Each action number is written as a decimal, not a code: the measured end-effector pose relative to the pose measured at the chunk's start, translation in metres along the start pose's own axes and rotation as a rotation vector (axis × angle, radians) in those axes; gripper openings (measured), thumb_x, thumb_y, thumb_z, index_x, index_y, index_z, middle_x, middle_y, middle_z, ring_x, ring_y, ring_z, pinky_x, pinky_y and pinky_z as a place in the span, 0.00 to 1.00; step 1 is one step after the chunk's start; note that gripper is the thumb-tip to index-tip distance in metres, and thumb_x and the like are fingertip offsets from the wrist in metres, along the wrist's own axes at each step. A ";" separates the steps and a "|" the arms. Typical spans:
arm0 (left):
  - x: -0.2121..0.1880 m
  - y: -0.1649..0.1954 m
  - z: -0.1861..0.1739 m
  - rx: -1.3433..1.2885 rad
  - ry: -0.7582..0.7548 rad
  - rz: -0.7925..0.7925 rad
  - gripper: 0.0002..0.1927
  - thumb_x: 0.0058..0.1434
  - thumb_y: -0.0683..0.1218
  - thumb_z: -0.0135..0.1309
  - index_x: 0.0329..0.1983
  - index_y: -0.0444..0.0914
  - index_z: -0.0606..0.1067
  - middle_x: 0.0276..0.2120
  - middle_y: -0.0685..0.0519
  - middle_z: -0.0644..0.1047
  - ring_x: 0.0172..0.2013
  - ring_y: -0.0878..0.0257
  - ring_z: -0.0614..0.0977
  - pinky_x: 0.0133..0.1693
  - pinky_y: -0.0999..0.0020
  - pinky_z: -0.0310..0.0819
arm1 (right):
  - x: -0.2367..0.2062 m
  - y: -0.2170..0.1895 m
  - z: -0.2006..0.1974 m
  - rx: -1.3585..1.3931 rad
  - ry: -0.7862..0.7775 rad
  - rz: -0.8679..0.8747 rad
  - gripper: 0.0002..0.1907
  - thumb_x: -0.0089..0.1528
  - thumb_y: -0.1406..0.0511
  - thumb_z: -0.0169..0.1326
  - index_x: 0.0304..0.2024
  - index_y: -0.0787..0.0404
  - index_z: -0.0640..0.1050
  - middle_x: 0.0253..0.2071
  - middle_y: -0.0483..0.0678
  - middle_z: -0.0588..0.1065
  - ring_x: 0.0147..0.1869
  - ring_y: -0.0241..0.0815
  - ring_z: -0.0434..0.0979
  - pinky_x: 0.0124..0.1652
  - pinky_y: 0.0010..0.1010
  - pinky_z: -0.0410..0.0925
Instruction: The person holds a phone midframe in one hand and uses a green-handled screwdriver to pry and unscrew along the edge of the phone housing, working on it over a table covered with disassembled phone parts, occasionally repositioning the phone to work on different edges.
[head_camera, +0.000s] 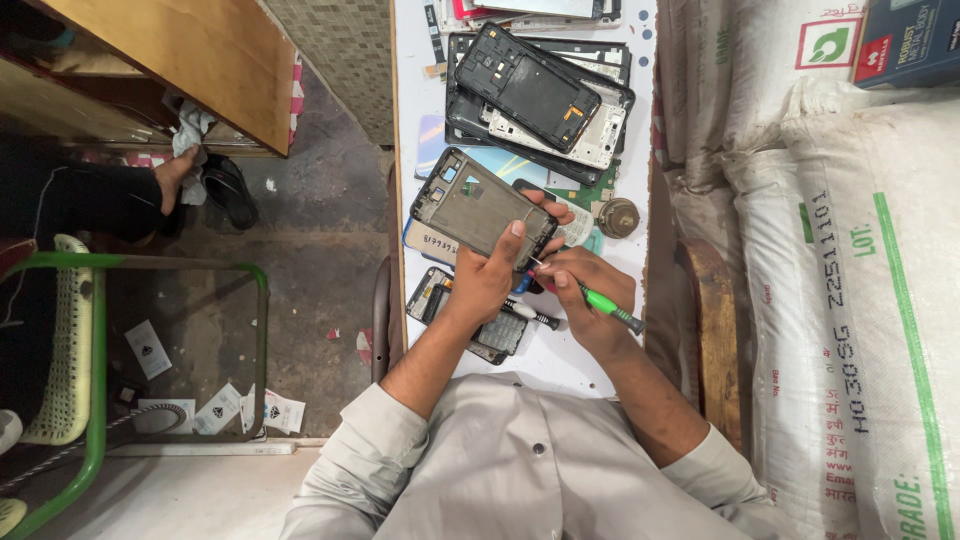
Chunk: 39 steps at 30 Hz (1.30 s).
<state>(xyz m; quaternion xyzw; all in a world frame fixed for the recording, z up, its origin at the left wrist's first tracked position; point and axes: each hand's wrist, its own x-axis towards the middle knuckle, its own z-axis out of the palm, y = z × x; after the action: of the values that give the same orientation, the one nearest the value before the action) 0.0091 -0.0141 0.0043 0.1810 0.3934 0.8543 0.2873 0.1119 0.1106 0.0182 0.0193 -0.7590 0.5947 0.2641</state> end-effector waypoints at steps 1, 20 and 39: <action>0.000 0.000 0.000 0.006 -0.005 0.001 0.22 0.78 0.48 0.44 0.68 0.30 0.64 0.58 0.41 0.76 0.60 0.52 0.79 0.59 0.59 0.80 | 0.001 0.000 0.000 0.011 0.004 -0.006 0.10 0.72 0.69 0.49 0.43 0.73 0.78 0.42 0.56 0.79 0.42 0.41 0.82 0.42 0.27 0.76; 0.000 -0.001 0.002 0.058 -0.028 0.027 0.20 0.78 0.47 0.43 0.67 0.31 0.65 0.57 0.42 0.77 0.59 0.54 0.80 0.57 0.63 0.80 | -0.006 0.014 -0.003 0.090 0.055 0.019 0.14 0.73 0.66 0.49 0.41 0.72 0.79 0.39 0.56 0.79 0.39 0.40 0.79 0.39 0.28 0.73; 0.000 0.001 0.002 0.071 -0.032 0.026 0.20 0.78 0.47 0.44 0.67 0.31 0.65 0.57 0.41 0.77 0.59 0.54 0.80 0.58 0.63 0.80 | -0.004 0.018 -0.006 0.060 0.036 0.024 0.15 0.74 0.65 0.49 0.41 0.71 0.79 0.39 0.54 0.80 0.44 0.41 0.80 0.58 0.35 0.72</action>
<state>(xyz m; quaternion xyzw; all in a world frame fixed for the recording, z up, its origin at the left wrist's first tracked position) 0.0099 -0.0138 0.0061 0.2099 0.4162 0.8405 0.2760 0.1109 0.1199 0.0013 0.0074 -0.7362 0.6205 0.2699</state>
